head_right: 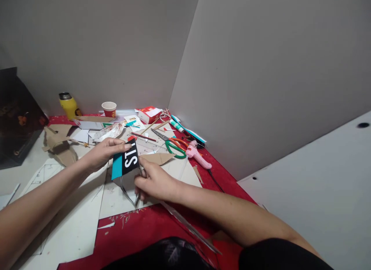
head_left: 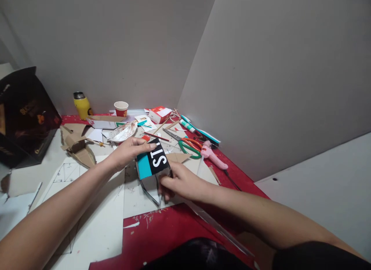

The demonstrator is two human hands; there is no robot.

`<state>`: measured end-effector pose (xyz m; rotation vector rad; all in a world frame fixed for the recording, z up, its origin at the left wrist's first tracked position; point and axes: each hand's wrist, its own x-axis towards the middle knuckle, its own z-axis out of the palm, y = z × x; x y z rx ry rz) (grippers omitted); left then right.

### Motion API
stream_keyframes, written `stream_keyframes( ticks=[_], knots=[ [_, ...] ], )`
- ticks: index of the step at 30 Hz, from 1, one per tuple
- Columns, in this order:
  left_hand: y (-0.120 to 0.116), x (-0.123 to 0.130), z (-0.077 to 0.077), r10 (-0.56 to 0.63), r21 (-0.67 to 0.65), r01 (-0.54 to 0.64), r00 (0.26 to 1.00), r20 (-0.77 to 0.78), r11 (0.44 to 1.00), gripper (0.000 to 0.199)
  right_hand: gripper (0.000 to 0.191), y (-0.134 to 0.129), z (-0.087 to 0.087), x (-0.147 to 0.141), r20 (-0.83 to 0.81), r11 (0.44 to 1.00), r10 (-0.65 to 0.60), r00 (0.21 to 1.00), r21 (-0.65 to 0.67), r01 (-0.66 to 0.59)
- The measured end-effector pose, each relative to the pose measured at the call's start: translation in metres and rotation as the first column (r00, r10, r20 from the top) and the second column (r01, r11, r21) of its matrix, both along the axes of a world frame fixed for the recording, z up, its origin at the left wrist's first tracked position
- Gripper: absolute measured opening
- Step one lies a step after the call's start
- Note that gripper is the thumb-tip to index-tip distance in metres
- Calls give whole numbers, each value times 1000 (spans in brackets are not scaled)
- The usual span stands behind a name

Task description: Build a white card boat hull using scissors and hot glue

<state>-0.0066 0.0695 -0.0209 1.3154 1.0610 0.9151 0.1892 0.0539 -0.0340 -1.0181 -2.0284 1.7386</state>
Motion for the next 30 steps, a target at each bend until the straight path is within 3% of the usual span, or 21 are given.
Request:
stream_keyframes(
  ticks=[8,13,17,21,23,27,30],
  knots=[
    [5,6,-18,117,12,-118,993,18,993,43,19,1,-1,-1,20,999,-1,1000,-45,2],
    [5,6,-19,147,11,-148,988,45,989,42,29,1,-1,-4,25,997,-16,1000,-71,17],
    [1,5,-7,152,21,-155,985,86,988,41,59,2,5,-1,-13,999,-26,1000,-34,25],
    [-3,-7,12,164,63,-171,981,103,983,37,91,4,19,9,-89,991,-137,987,-5,137],
    [-4,-19,21,167,94,-174,983,77,980,36,91,7,26,15,-182,981,-194,964,-26,193],
    [-8,-41,41,123,161,-118,992,-24,980,35,73,13,38,25,-343,950,-290,894,13,313],
    [-17,-47,56,105,213,-89,992,-65,973,40,74,11,46,26,-367,968,-206,907,58,243]
  ],
)
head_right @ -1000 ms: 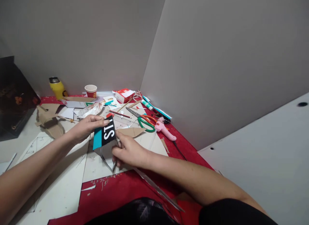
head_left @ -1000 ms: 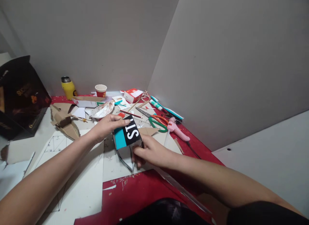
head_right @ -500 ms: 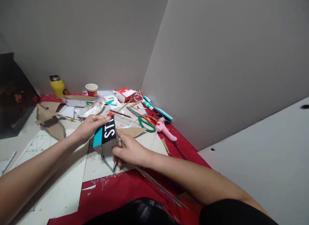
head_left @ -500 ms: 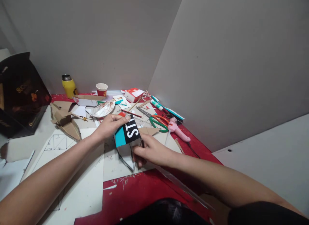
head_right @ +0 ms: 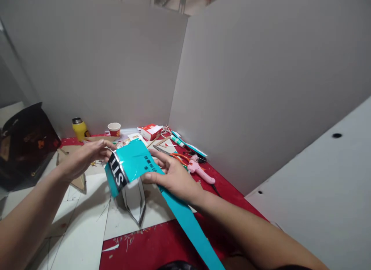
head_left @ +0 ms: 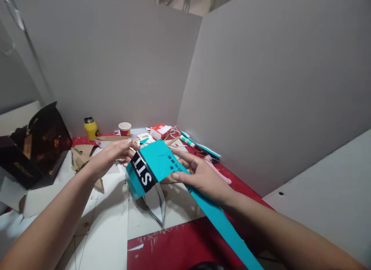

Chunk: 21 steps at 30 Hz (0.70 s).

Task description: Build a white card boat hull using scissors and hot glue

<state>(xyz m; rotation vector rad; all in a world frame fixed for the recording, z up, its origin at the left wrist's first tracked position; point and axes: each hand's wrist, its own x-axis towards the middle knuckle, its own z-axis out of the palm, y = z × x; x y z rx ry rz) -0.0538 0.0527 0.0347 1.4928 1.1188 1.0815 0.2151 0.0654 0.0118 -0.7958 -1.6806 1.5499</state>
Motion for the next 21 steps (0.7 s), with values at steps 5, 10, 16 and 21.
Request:
stream_keyframes(
  ticks=[5,10,16,21],
  knots=[
    [-19,17,7,-227,-104,223,973,-30,969,32,69,-11,9,-5,24,979,187,982,75,-188],
    [-42,30,19,-200,-55,195,973,-111,979,32,26,-7,20,7,125,932,362,924,-17,-363],
    [-72,-2,69,552,289,-545,831,63,787,15,43,23,34,63,210,973,-170,963,191,131],
    [-61,-10,68,547,373,-596,802,239,711,14,40,54,23,100,375,668,-606,702,719,193]
  ],
)
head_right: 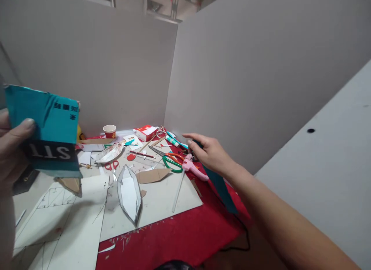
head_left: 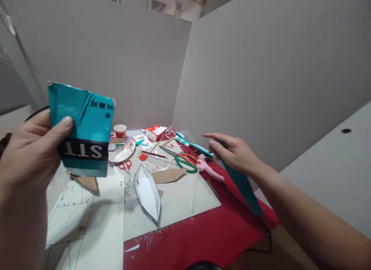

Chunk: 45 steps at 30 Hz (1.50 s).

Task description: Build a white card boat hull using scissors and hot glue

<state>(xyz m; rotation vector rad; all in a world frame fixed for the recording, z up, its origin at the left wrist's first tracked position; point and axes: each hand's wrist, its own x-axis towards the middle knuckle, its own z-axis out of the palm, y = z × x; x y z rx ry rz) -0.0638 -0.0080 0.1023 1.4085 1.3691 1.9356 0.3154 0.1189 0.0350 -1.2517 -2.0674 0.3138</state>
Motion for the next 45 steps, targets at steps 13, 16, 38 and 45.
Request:
stream_keyframes(
  ticks=[13,16,38,45],
  knots=[
    [16,8,-30,50,159,42,846,-530,986,27,48,69,-12,-23,523,964,-107,846,264,-42],
    [19,16,-36,199,332,87,651,-732,939,37,41,91,-8,-46,462,959,43,886,231,-167],
    [38,68,-83,-326,-17,327,945,36,945,66,33,-15,-26,-112,-854,723,67,516,-315,-615],
    [44,80,-80,-455,-174,544,807,376,821,41,29,-30,-16,-118,-765,559,298,572,-345,-754]
  ],
)
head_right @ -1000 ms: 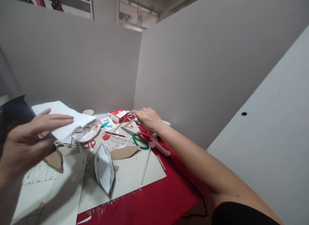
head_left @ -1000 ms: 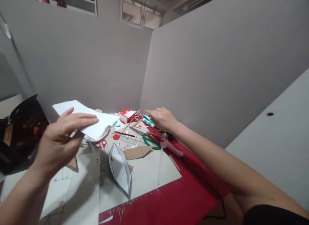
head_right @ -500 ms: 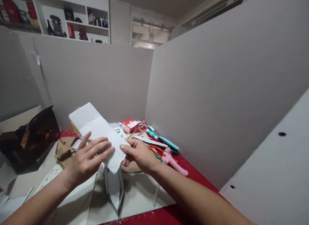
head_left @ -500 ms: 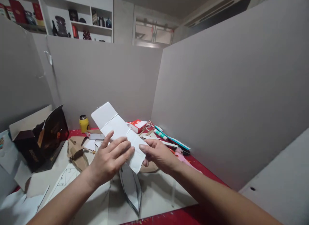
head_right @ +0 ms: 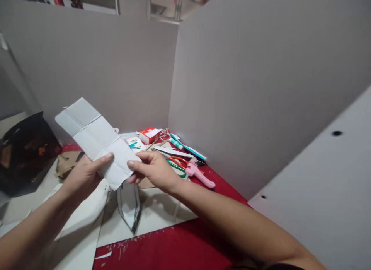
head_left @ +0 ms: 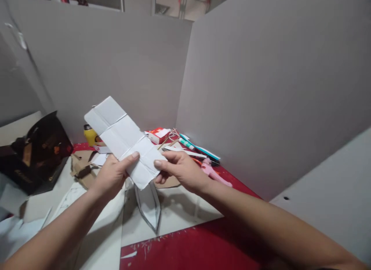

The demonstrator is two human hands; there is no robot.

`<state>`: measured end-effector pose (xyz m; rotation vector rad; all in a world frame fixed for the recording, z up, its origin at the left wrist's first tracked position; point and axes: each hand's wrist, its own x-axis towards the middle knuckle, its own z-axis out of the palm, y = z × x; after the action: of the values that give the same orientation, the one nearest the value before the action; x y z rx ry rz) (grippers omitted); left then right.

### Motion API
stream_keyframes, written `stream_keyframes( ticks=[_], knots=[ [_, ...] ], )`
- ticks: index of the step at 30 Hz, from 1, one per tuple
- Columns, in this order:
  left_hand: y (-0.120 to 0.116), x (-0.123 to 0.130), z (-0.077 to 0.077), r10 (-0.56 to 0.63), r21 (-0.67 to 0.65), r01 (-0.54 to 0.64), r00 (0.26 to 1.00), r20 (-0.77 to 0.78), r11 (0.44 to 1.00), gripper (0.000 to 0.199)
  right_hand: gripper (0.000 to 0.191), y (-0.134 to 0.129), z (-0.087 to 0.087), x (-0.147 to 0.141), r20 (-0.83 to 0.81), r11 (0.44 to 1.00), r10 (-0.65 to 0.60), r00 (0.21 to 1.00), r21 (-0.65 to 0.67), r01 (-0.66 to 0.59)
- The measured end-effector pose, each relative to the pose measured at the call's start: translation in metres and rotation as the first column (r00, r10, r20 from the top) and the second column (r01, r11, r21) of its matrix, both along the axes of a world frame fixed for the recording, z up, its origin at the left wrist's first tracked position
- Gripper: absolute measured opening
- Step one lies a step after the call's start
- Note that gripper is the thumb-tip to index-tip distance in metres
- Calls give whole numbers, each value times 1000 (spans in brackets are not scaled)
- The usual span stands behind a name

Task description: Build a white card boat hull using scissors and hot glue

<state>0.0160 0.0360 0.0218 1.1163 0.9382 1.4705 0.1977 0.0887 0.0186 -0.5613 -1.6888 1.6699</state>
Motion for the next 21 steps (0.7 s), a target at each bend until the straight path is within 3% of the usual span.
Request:
stream_keyframes(
  ticks=[4,9,12,14,16,19,21],
  knots=[
    [-14,13,-17,-38,-41,35,996,-77,999,38,29,3,-8,17,158,1000,12,987,-25,-9],
    [-33,35,-42,-222,-126,198,950,-221,972,41,33,2,-25,28,299,993,96,949,-100,-69],
    [-37,24,-45,-235,-148,193,900,-366,970,33,36,4,-26,34,315,987,32,949,-158,19],
    [-35,-2,-41,-121,-131,65,866,-486,989,27,36,10,-23,39,301,977,-69,951,-173,126],
    [-32,-41,-37,128,-28,-178,799,-587,984,23,33,17,-22,45,291,959,-134,947,-201,198],
    [-26,-112,-33,457,136,-512,577,-677,848,31,34,21,-23,51,335,951,-142,932,-215,222],
    [-24,-153,-34,518,179,-607,445,-731,774,47,41,21,-24,52,419,961,-198,886,-96,260]
  ],
)
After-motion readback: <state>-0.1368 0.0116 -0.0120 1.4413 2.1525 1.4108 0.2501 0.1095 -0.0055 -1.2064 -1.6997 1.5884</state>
